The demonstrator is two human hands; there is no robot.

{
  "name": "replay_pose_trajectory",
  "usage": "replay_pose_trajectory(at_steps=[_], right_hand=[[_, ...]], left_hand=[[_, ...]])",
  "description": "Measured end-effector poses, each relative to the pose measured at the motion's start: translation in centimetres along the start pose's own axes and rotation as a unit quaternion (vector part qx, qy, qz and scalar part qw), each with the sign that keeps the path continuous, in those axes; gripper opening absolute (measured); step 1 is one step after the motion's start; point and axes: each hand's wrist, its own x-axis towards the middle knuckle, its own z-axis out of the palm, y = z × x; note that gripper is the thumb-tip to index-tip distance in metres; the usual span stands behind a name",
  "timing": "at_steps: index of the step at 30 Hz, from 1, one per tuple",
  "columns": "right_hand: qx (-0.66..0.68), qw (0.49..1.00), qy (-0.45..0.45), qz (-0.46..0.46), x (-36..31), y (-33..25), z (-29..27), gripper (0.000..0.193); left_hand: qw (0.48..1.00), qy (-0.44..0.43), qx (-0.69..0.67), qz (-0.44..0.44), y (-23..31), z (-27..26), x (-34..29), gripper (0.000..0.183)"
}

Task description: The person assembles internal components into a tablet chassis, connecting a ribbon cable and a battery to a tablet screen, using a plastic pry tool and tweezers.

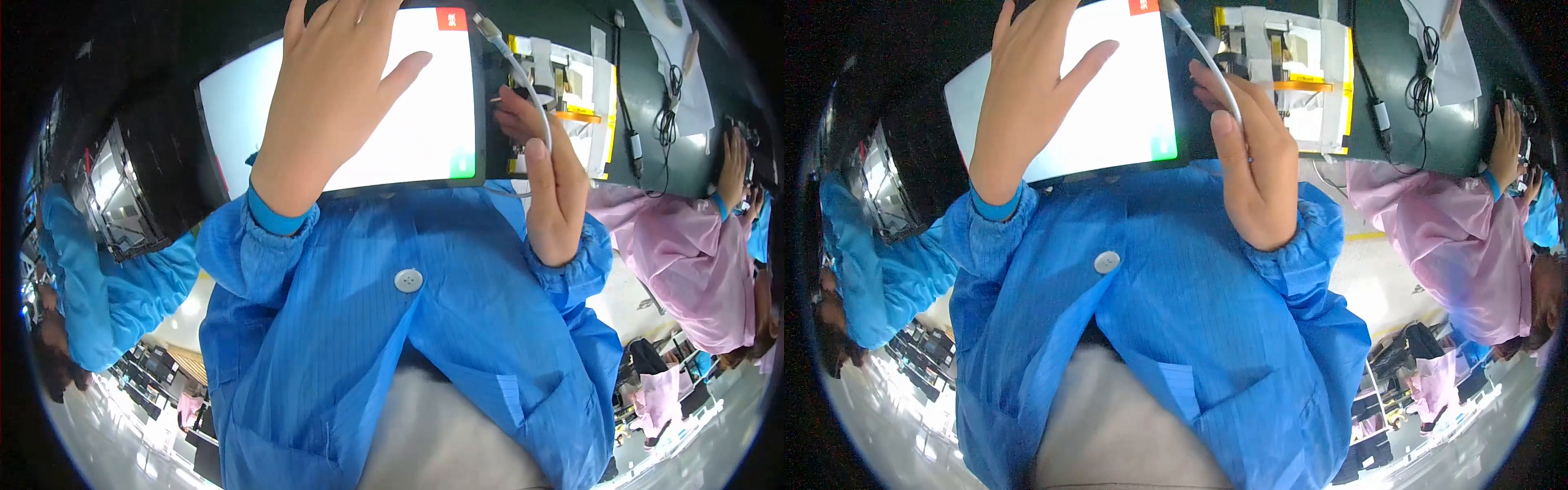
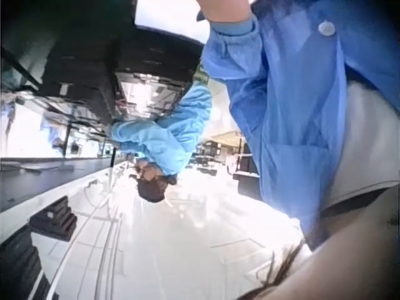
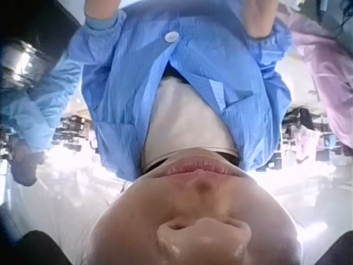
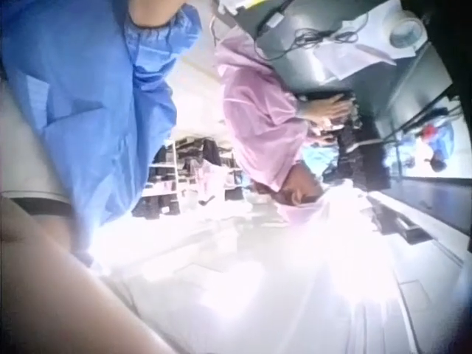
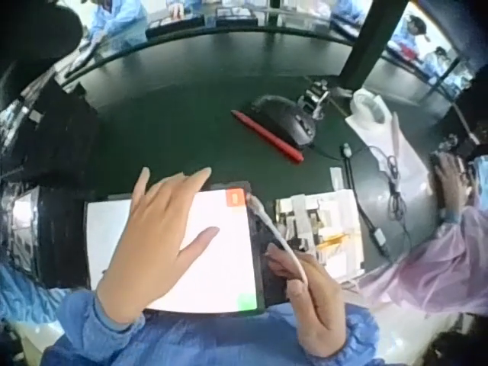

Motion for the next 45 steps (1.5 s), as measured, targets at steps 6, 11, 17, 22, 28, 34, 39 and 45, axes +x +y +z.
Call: replay_pose_trajectory(at_steps=[6, 11, 17, 22, 28, 34, 39, 45], right_hand=[[-0.043, 0.999, -0.021, 0.018, 0.9, 0.0, -0.2, 0.04], [-0.075, 0.997, -0.004, 0.018, 1.0, -0.2, 0.1, 0.035], [-0.102, 0.992, 0.06, -0.044, 1.1, -0.2, 0.4, 0.02], [-0.012, 0.995, 0.095, -0.023, 1.0, -0.3, -1.2, 0.005], [0.126, 0.989, 0.075, 0.021, 1.6, -1.6, -3.2, 0.024], [-0.016, 0.991, -0.077, 0.107, -0.8, -1.0, -3.7, 0.028], [-0.051, 0.993, -0.103, 0.006, -1.7, -0.1, -1.8, 0.027], [0.007, 0.995, -0.097, 0.014, -2.3, -0.3, -1.1, 0.025]], left_hand=[[0.975, -0.131, -0.127, -0.126, 0.9, -2.8, 2.0, 0.05], [0.971, -0.145, -0.157, -0.109, 1.0, -2.5, 2.9, 0.053], [0.997, -0.04, -0.048, 0.036, 1.7, 0.6, -2.2, 0.091], [0.991, -0.13, 0.015, 0.02, 3.7, 1.0, -2.6, 0.097], [0.999, 0.005, -0.009, -0.046, 1.2, -0.8, -5.4, 0.085], [0.983, 0.076, -0.01, -0.168, -3.9, -2.1, -10.6, 0.086], [0.961, 0.141, -0.03, -0.236, -4.7, -0.9, -11.9, 0.073], [0.896, 0.132, -0.301, -0.297, -6.2, -0.2, -14.2, 0.071]])
